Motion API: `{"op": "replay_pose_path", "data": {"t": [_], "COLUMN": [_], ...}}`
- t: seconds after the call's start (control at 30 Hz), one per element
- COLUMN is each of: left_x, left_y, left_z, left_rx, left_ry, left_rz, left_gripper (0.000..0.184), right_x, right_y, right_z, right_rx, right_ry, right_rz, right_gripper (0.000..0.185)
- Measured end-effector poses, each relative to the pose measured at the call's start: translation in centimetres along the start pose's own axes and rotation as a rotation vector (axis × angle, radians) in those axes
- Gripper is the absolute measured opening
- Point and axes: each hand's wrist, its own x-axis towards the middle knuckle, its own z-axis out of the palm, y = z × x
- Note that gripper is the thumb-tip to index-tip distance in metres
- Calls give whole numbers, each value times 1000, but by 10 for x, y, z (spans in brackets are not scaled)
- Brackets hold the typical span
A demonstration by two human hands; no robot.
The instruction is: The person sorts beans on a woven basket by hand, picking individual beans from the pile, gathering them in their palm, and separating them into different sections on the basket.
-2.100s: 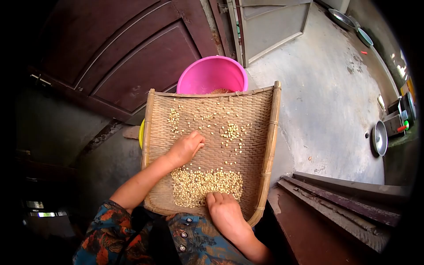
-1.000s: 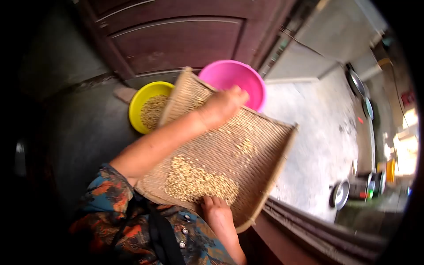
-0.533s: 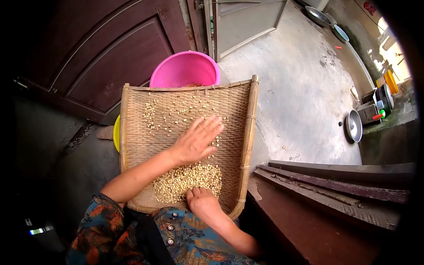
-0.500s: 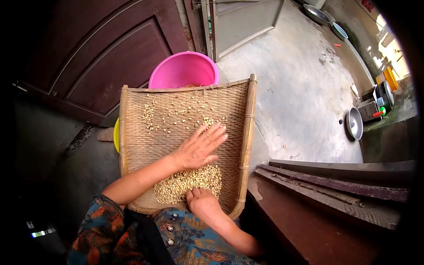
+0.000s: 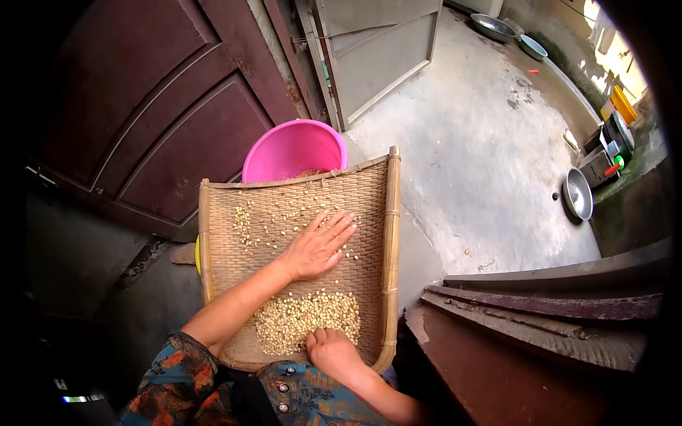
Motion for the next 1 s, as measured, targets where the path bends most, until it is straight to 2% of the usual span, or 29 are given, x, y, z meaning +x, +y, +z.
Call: {"op": "replay_pose_path", "data": {"t": [0.1,0.33,0.37,0.47,0.5,0.6,0.63,0.77,0.87,1.0], "left_x": [0,-35,-41,-53,-49,-40,-30,-1,15,20], "left_y": [-16,-33,-34,-54,-56,-74,-74,-82,-84,-88], "left_z": [-4,-21,-25,-24,-31,-37,-39,-34,-31,-35], "left_rx": [78,-32,-99,-111,-114,-205,-181,-222,-229,-247], "left_ry": [-52,-112,-112,136,329,354,476,502,429,338], "left_rz": [-54,-177,-191,-249,-269,-327,-282,-289,-343,-309], "left_gripper": [64,68,66,59,44,28,19,13,11,11], "right_x": [0,-2,-2,-2,-2,-1,-1,-1,1,1], "right_y": [1,-1,-1,0,0,-1,-1,-2,-1,-1], "right_z": [0,2,2,2,1,0,-1,0,0,2], "right_rx": [11,23,30,44,43,27,20,2,-20,-10], "right_ry": [-17,13,-5,-36,-34,-33,-34,9,69,60], "right_rz": [0,15,20,26,22,12,10,11,-1,8], "right_gripper": [4,4,5,10,10,9,9,7,5,5]}}
